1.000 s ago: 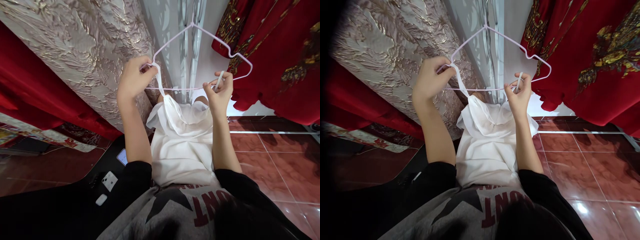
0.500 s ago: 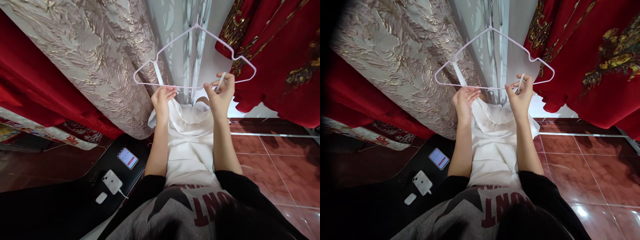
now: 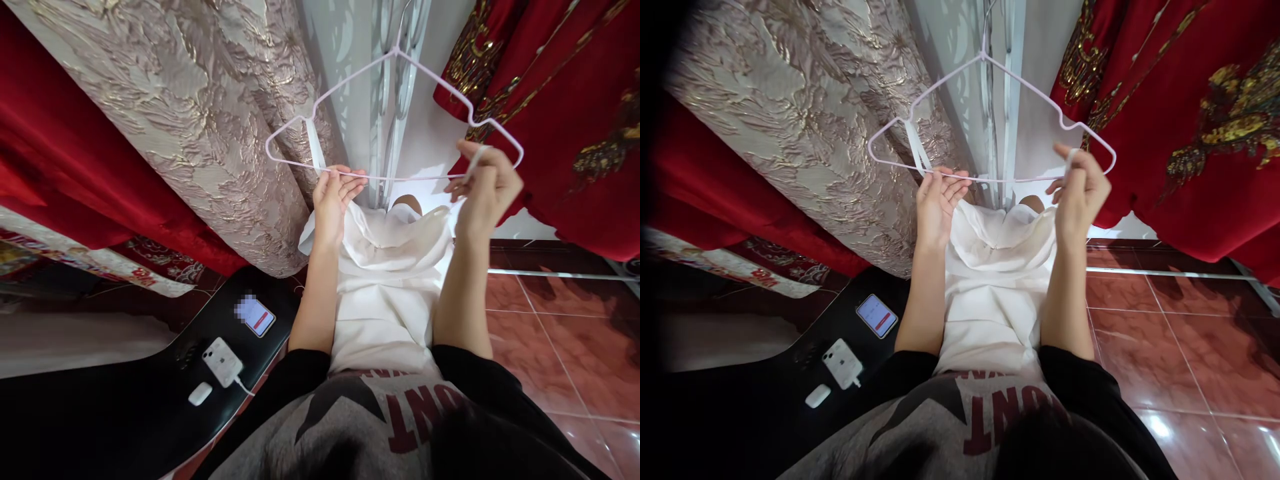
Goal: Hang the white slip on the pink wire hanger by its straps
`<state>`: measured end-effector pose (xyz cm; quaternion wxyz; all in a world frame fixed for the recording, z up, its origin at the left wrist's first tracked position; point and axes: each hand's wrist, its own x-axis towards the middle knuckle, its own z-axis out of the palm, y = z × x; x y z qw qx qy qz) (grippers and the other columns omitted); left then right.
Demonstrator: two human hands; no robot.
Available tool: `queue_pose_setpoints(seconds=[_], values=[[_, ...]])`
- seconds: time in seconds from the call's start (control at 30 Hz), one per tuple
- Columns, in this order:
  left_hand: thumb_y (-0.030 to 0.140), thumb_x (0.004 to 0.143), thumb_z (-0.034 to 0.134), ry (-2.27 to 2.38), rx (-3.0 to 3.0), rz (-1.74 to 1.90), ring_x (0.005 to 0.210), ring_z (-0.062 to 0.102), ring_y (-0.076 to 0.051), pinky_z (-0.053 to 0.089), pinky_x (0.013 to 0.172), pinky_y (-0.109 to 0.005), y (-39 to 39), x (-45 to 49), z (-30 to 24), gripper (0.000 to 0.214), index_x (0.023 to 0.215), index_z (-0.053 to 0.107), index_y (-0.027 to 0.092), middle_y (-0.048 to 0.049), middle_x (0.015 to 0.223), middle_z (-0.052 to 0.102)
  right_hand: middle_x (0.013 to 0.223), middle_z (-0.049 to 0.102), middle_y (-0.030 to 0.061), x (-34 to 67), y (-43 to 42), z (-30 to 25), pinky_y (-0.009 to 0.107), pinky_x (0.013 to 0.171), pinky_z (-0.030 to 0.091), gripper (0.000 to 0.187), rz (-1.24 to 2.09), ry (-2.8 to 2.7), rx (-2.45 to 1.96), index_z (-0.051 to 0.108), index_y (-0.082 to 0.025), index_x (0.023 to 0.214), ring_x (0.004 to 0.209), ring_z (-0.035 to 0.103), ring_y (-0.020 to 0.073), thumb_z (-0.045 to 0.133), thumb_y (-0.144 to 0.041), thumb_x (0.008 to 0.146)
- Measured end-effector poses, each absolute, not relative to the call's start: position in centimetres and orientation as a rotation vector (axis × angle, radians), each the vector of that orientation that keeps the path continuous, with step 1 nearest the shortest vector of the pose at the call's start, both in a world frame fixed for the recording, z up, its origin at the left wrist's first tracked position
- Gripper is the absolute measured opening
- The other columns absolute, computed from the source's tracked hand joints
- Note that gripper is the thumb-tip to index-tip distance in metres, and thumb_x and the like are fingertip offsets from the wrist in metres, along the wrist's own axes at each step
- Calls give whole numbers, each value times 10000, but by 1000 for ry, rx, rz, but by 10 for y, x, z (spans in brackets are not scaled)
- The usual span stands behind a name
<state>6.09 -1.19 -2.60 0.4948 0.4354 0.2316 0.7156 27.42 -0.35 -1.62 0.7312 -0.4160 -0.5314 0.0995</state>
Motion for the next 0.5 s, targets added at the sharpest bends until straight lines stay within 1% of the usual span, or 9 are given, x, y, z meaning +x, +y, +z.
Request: queue_pose_setpoints(seconds=[0.03, 0.1, 0.17, 0.23, 0.3, 0.4, 0.43, 0.5], values=[[306, 1022, 463, 565, 1043, 1736, 883, 722, -189, 544, 882, -300, -11, 60, -26, 217, 892, 591, 188, -64, 928, 741, 946, 725, 80, 283, -6, -11, 257, 399, 298, 404, 183, -1082, -917, 717, -178, 988, 425, 453, 50, 369, -95, 798], [296, 1022, 471, 561, 1035, 1715, 870, 721, -187, 543, 856, -287, -10, 59, -27, 219, 881, 596, 184, -72, 925, 741, 809, 725, 51, 302, -8, -4, 254, 442, 368, 419, 82, -1080, -873, 761, -165, 941, 467, 522, 73, 420, -42, 730], [265, 1030, 450, 535, 1039, 1695, 859, 718, -180, 542, 828, -275, -9, 60, -28, 229, 879, 598, 178, -81, 932, 743, 803, 734, 49, 317, -7, 1, 271, 520, 444, 347, 38, -1146, -803, 778, -173, 913, 591, 623, 114, 533, -36, 709], [233, 1040, 420, 511, 1035, 1686, 843, 716, -169, 540, 811, -264, -9, 61, -28, 247, 876, 595, 172, -84, 930, 745, 822, 743, 60, 326, -5, 3, 293, 577, 492, 249, 57, -1157, -744, 780, -168, 887, 700, 687, 158, 650, -83, 693], [222, 1046, 403, 520, 1022, 1687, 837, 714, -162, 537, 812, -260, -10, 63, -28, 261, 871, 591, 172, -77, 918, 745, 777, 736, 53, 330, -1, 2, 300, 565, 510, 193, 73, -1093, -722, 771, -157, 862, 671, 693, 163, 707, -137, 681], [229, 1051, 397, 577, 1010, 1689, 848, 713, -161, 532, 835, -262, -12, 63, -25, 266, 868, 584, 178, -65, 915, 741, 684, 691, 19, 335, 8, -2, 292, 507, 508, 155, 57, -984, -745, 740, -143, 840, 551, 630, 122, 690, -140, 693], [234, 1051, 397, 595, 1009, 1690, 848, 713, -160, 532, 838, -261, -12, 63, -25, 266, 867, 581, 180, -61, 914, 740, 712, 687, 21, 337, 10, -3, 286, 488, 500, 158, 50, -961, -772, 730, -138, 850, 536, 608, 110, 677, -135, 701], [237, 1052, 398, 604, 1013, 1693, 839, 713, -155, 535, 830, -254, -12, 61, -25, 265, 865, 578, 180, -57, 904, 740, 834, 699, 48, 342, 14, -2, 276, 498, 496, 186, 24, -981, -887, 723, -134, 913, 580, 604, 100, 647, -155, 745]])
